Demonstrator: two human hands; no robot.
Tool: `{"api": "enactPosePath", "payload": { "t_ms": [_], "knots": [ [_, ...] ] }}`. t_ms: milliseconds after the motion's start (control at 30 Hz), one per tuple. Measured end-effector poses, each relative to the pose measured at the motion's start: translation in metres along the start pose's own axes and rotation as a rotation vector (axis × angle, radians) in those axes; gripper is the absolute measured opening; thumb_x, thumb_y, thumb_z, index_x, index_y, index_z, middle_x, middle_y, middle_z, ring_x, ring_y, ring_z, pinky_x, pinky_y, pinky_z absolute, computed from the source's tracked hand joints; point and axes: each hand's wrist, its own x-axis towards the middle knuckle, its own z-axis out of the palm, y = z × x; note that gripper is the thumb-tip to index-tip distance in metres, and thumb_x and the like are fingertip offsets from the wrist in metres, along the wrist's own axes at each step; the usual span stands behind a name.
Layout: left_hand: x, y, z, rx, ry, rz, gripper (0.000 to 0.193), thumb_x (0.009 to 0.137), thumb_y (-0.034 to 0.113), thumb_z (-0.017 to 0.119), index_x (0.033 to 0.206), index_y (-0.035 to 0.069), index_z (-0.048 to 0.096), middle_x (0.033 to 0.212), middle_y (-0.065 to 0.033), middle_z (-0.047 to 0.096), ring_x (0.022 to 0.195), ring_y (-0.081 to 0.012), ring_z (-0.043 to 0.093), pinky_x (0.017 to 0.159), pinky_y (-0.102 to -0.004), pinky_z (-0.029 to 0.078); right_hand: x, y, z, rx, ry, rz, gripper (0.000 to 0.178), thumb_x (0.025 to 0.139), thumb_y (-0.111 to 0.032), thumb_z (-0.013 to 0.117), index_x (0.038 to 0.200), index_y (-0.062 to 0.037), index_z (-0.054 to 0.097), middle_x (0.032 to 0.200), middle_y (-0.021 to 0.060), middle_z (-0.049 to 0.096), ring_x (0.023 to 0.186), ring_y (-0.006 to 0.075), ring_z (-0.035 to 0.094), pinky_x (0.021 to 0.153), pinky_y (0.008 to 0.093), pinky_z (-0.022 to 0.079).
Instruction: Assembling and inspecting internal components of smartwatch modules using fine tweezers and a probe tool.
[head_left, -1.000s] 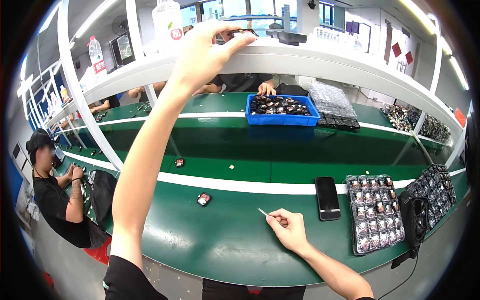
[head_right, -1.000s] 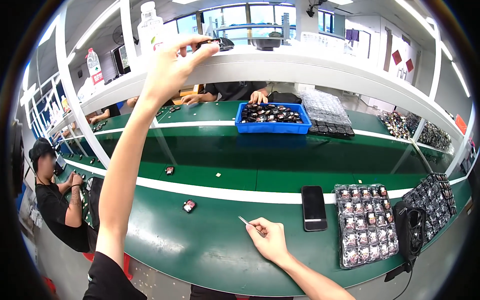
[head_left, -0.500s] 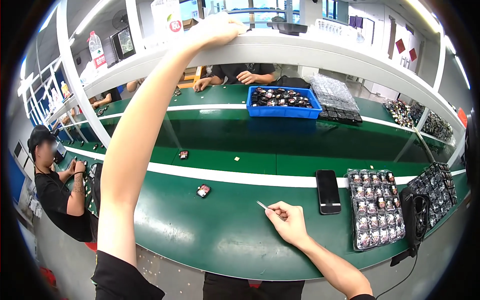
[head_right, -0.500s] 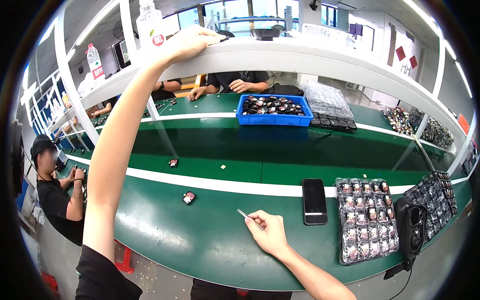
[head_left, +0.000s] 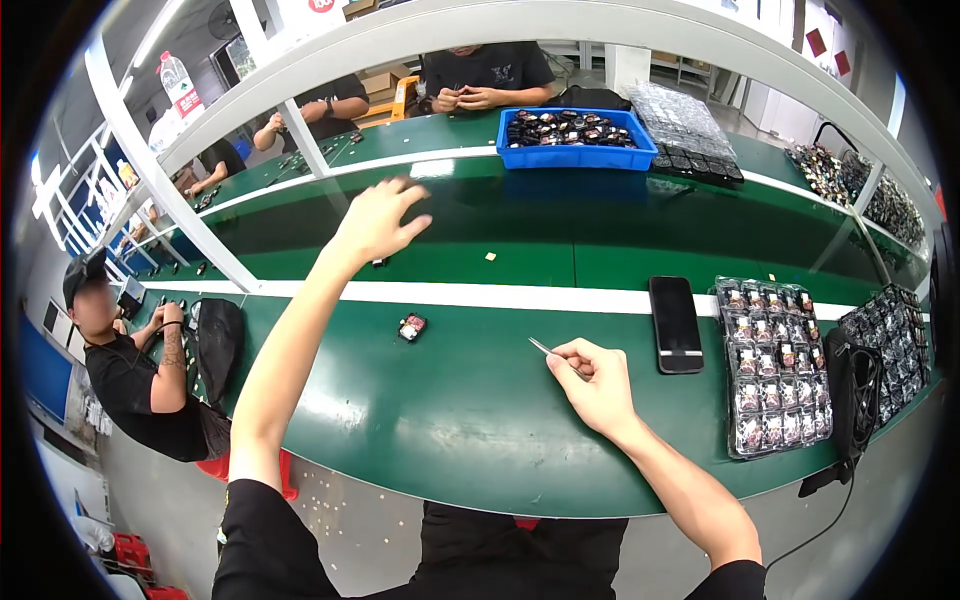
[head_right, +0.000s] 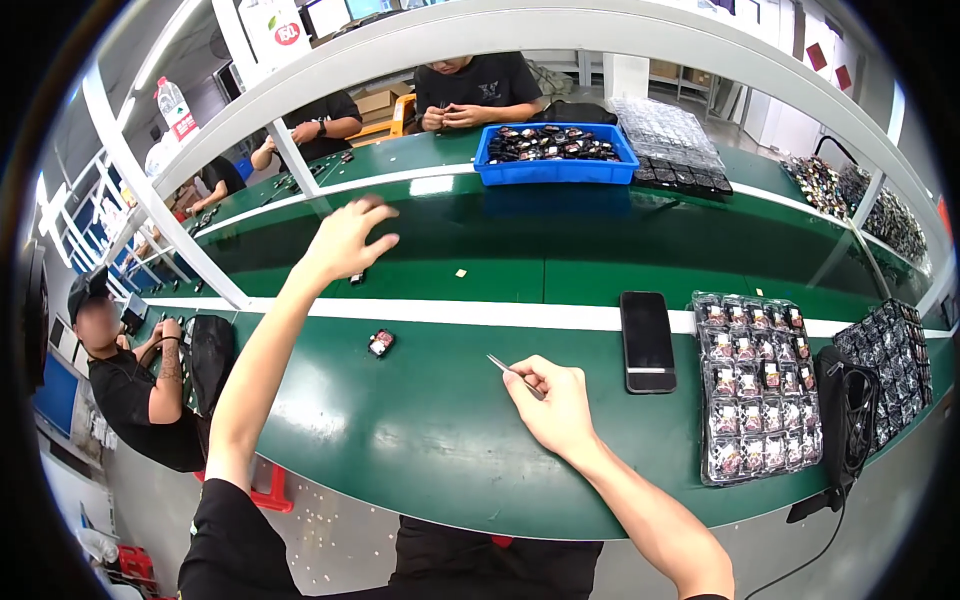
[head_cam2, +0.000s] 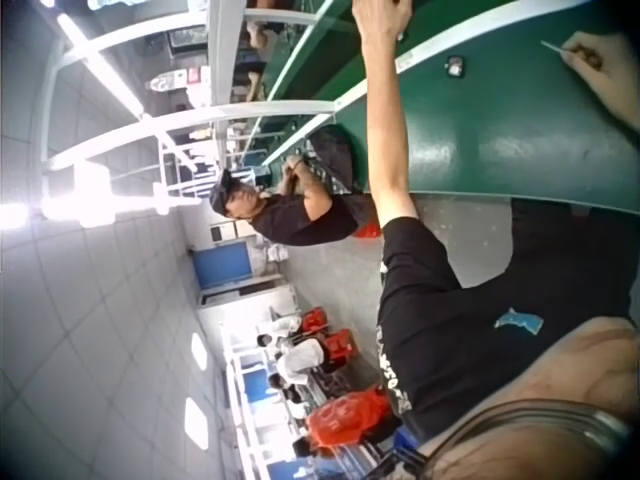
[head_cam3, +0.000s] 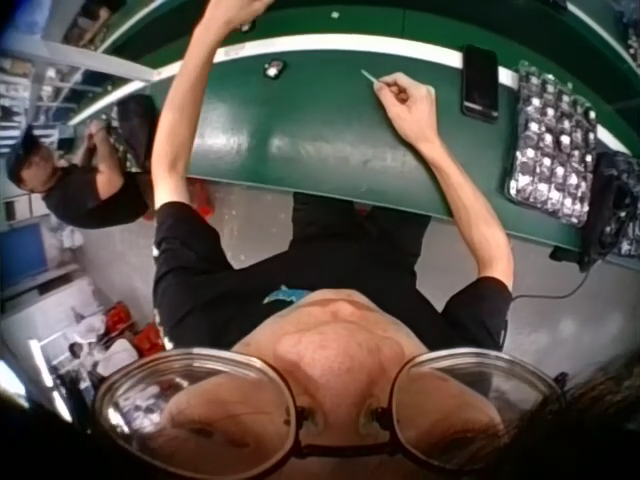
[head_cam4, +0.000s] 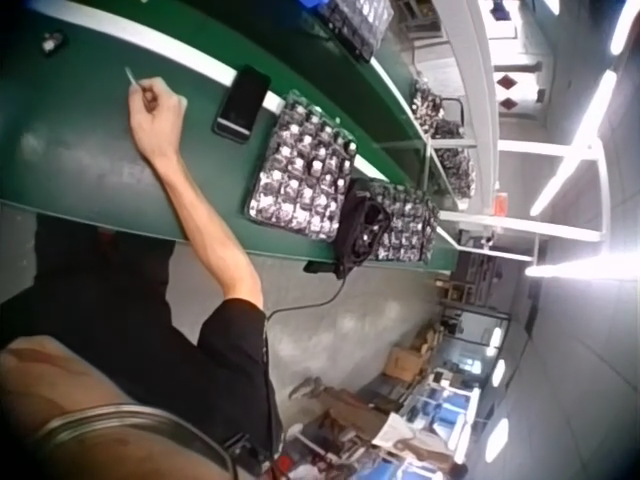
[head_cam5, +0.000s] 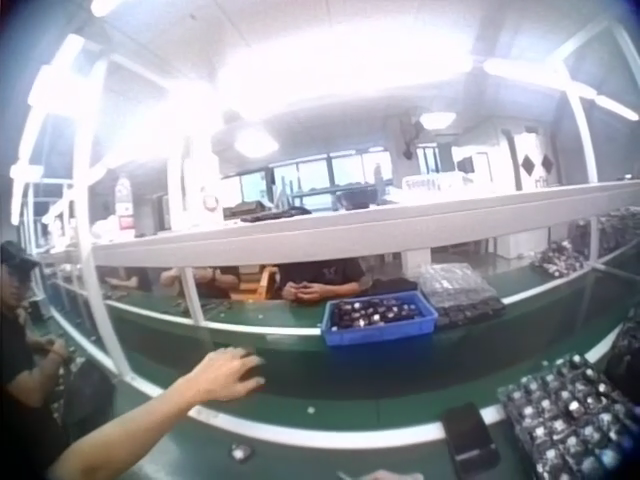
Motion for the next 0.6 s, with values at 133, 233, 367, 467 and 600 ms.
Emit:
{"api": "enactPosePath", "payload": {
  "t_ms": [133,233,367,467,600],
  "knots": [
    [-0.056,-0.04,0.066,-0.036,-0.326,-0.539,0.075,0.093,0.07,0.077,0.137,0.01,0.074,0.135,-0.0186,0.072,0.126,-0.0403,0.072,0.103,-0.053,0.061,0.002,0.0,-0.002,0.002,0.007,0.006,0.015,0.102,-0.011,0.079,0.102,0.0035,0.08,0.067,-0.0007,0.065,0.061,0.0039,0.053,0.056,0.0274,0.041],
    [-0.067,-0.035,0.097,-0.131,-0.186,-0.576,0.055,0.098,0.057,0.079,0.116,0.005,0.078,0.119,-0.0173,0.074,0.112,-0.0402,0.075,0.095,-0.0527,0.061,0.001,0.005,-0.004,0.02,0.042,0.008,0.015,0.102,-0.012,0.079,0.102,0.0029,0.08,0.067,0.0001,0.066,0.061,0.0042,0.054,0.056,0.0274,0.043],
    [-0.067,-0.05,0.109,-0.281,-0.091,-0.538,0.032,0.095,0.027,0.084,0.111,0.0,0.081,0.107,-0.0205,0.077,0.101,-0.0369,0.079,0.091,-0.0475,0.061,-0.001,0.002,-0.008,0.022,0.016,-0.034,0.017,0.105,-0.014,0.078,0.105,0.0034,0.08,0.071,0.0,0.07,0.064,0.0023,0.056,0.057,0.0257,0.045],
    [-0.083,-0.063,0.101,-0.384,-0.053,-0.497,0.028,0.091,0.013,0.085,0.11,-0.005,0.078,0.095,-0.0187,0.076,0.087,-0.03,0.076,0.082,-0.0409,0.059,0.003,-0.002,0.005,0.096,0.008,-0.074,0.016,0.102,-0.014,0.076,0.099,0.0026,0.077,0.065,0.0105,0.069,0.056,0.0141,0.062,0.056,0.0354,0.047],
    [-0.058,0.028,0.083,-0.623,-0.037,-0.363,0.026,0.097,0.003,0.077,0.122,-0.003,0.074,0.111,-0.0145,0.068,0.094,-0.0273,0.069,0.085,-0.0378,0.055,0.002,0.015,-0.005,0.076,0.04,-0.058,0.015,0.103,-0.011,0.075,0.1,0.0038,0.076,0.065,0.0069,0.067,0.056,0.0103,0.058,0.055,0.0325,0.043]
  ]
}}
